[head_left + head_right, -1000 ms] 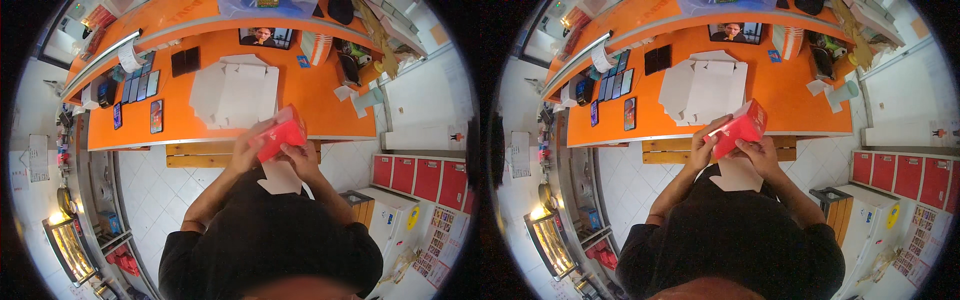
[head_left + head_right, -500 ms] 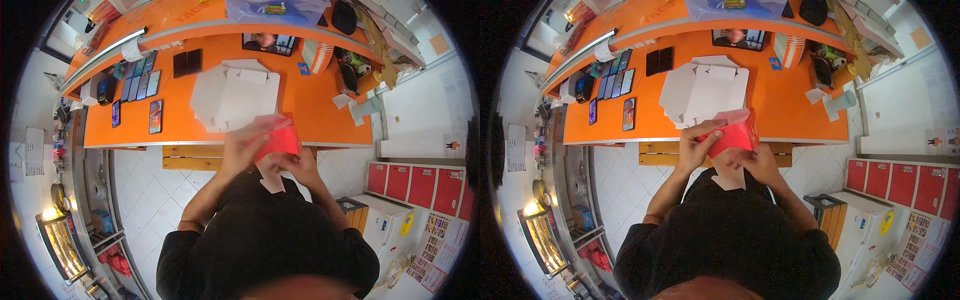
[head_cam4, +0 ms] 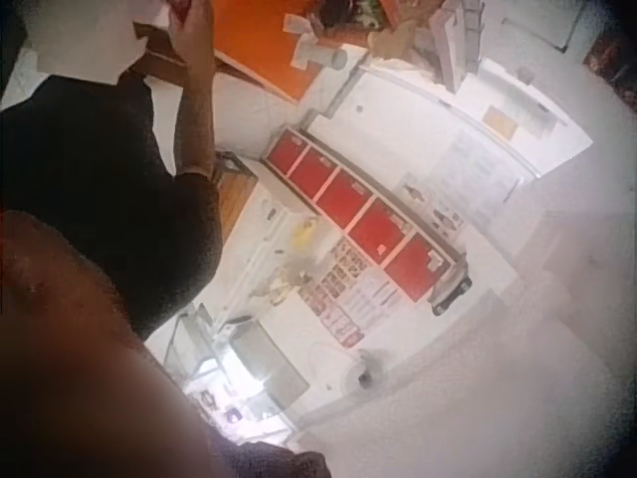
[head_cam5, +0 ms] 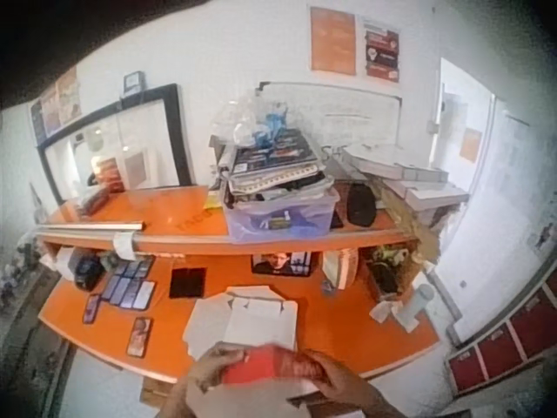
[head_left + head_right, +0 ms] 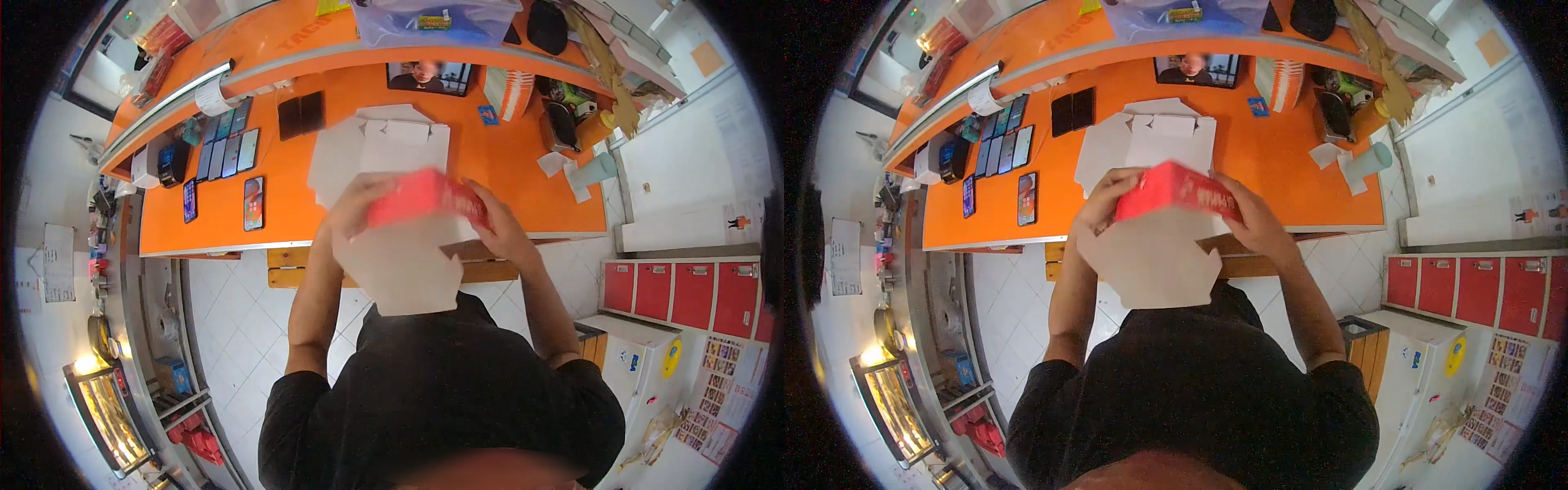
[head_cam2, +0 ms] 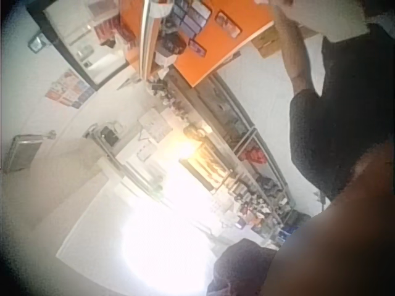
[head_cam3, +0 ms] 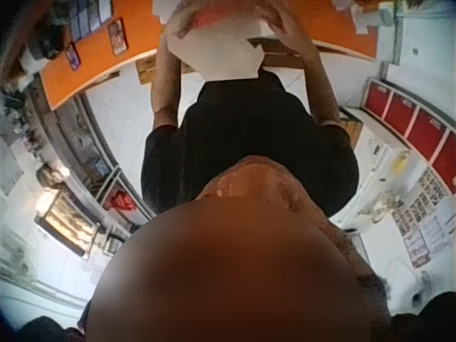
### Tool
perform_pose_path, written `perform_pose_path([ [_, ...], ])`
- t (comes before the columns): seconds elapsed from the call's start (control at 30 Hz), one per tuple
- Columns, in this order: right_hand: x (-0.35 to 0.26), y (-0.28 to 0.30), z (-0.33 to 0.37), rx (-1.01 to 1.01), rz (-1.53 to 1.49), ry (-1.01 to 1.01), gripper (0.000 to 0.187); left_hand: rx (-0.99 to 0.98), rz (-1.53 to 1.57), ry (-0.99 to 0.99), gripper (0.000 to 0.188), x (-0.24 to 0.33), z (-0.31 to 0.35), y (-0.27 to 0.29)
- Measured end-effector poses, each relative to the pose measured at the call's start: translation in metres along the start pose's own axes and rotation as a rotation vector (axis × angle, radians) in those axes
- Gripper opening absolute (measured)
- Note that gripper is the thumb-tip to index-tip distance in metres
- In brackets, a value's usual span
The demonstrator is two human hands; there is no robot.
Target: The person assembles a flat-packed cardboard box at an orange counter. They fold the box into shape, insert a plastic-wrapped item, and then fold and seal the flaps using a red sticker.
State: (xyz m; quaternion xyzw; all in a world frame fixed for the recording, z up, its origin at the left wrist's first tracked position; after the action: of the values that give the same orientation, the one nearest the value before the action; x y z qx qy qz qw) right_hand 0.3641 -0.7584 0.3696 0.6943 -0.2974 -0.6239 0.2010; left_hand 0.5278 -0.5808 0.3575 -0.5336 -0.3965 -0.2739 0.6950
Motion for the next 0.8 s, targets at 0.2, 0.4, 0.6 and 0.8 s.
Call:
perform_pose_path([
  [0.2, 0.125, 0.005, 0.04, 0.315, -0.18, -0.375, 0.062, 0.71, -0.915, -0.146, 0.07, -0.036, -0.009, 0.15],
  [0.4, 0.167, 0.028, 0.057, 0.355, 0.508, -0.307, 0.063, 1.315, -1.26, 0.022, 0.068, -0.058, 0.054, 0.265],
  [0.6, 0.204, 0.029, 0.047, 0.234, 0.647, -0.374, 0.071, 1.132, -1.151, -0.114, 0.045, -0.066, 0.052, 0.292],
  [0.8, 0.126, 0.03, 0.027, 0.274, 0.666, -0.345, 0.074, 1.175, -1.109, -0.16, 0.023, -0.048, 0.07, 0.273],
])
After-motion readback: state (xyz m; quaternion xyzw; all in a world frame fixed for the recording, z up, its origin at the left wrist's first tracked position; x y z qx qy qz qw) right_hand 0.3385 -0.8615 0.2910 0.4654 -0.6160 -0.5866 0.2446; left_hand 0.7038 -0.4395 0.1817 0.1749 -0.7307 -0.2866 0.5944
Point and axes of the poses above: each hand's wrist, its own z-axis away from the middle knuckle, its own y-axis out of the back of the hand, x = y × z, the point moved 6 cm from there along -z, towards the middle knuckle, and after that the axes turned 8 degrees about -x, right-handed, at the moved point
